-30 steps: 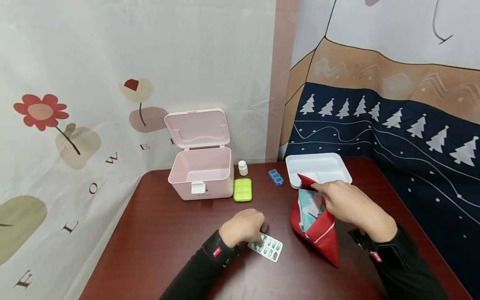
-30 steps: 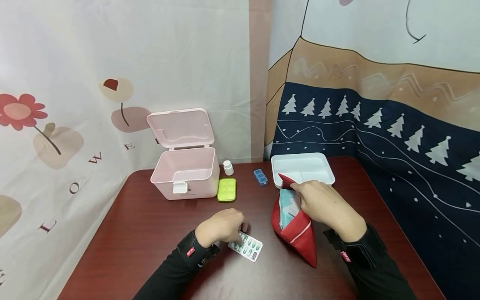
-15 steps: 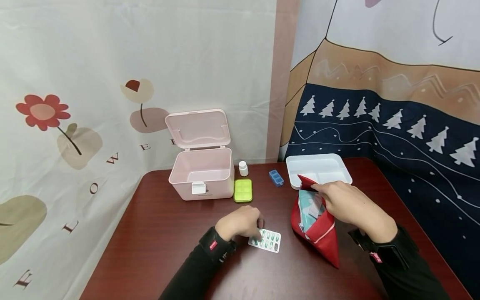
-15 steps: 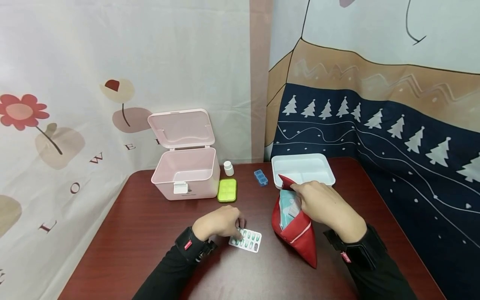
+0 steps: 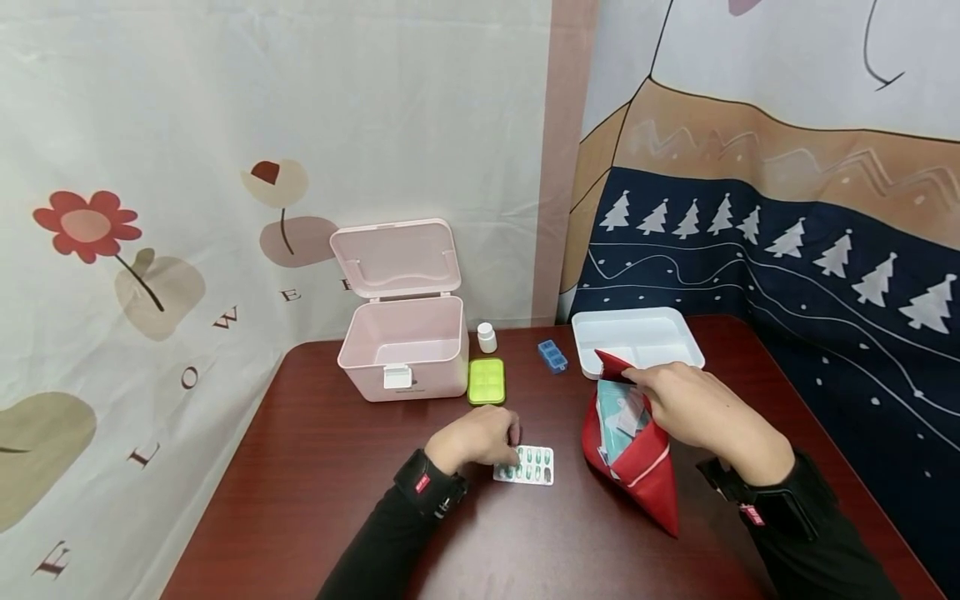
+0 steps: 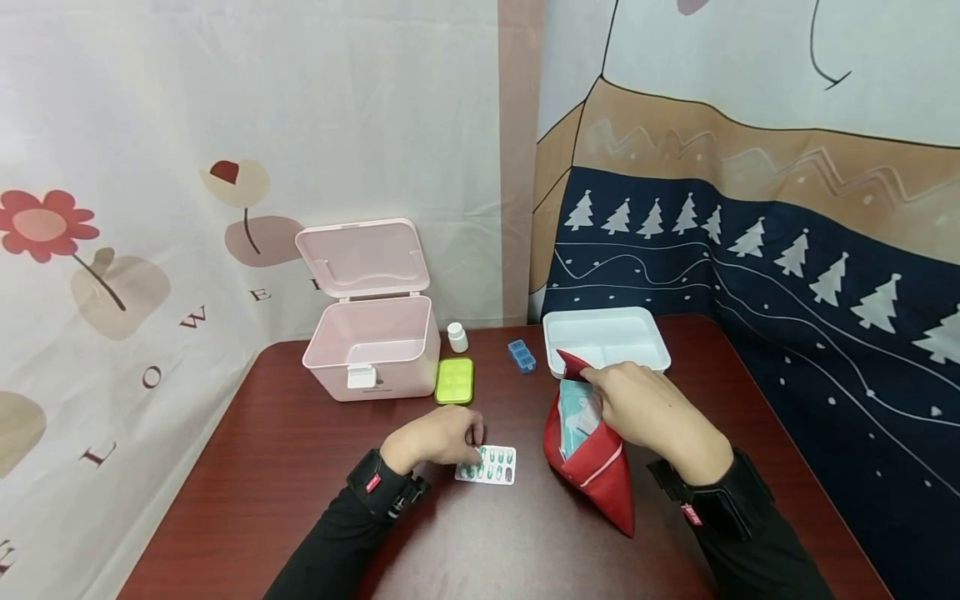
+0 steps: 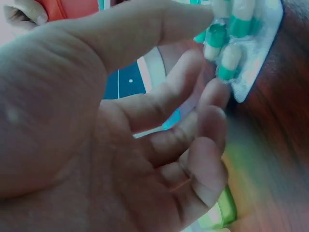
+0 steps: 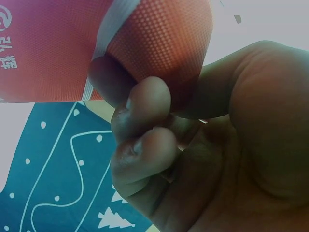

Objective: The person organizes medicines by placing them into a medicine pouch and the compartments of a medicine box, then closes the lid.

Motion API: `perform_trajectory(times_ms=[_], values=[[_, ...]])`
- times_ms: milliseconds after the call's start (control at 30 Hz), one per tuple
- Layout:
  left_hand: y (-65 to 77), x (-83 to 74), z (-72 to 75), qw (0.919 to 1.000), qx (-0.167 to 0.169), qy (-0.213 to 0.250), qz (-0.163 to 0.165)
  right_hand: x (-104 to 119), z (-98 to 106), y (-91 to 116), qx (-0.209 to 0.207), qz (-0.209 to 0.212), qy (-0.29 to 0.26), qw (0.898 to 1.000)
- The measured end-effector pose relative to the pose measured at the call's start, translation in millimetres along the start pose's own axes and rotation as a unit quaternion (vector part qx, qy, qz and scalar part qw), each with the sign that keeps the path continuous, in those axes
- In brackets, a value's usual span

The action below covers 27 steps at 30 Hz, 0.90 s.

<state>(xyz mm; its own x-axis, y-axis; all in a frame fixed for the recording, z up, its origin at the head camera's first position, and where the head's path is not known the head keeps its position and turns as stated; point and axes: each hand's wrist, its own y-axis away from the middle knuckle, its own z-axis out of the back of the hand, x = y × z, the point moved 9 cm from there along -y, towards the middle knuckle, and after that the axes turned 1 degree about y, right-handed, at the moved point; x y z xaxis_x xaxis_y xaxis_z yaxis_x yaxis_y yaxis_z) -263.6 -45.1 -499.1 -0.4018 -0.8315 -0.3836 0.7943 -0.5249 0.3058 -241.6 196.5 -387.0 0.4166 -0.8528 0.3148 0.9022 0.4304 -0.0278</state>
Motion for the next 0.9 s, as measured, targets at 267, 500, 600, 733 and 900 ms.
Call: perform_trajectory(times_ms=[267, 500, 600, 733, 900], values=[[0.3, -6.8, 4.4, 0.998, -0.033, -0.054, 0.002, 0, 0, 0, -0.001, 0.001, 0.001, 1.0], [0.7, -10.6, 4.0, 0.9955, -0.043, -0.083, 0.016, -1, -2, 0, 0.009, -0.004, -0.005, 1.0], [0.3, -7.6, 6.7, 0.9975, -0.048, -0.047, 0.022, -2, -2, 0, 0.01, -0.004, -0.006, 1.0], [1.3, -2.9, 14.8, 0.9977, -0.061, 0.006, 0.029, -2, -2, 0, 0.008, -0.004, -0.005, 1.0], [4.5, -3.1, 26.0, 0.9953, -0.074, 0.062, 0.007, -1, -1, 0, 0.004, 0.0, 0.002, 1.0]])
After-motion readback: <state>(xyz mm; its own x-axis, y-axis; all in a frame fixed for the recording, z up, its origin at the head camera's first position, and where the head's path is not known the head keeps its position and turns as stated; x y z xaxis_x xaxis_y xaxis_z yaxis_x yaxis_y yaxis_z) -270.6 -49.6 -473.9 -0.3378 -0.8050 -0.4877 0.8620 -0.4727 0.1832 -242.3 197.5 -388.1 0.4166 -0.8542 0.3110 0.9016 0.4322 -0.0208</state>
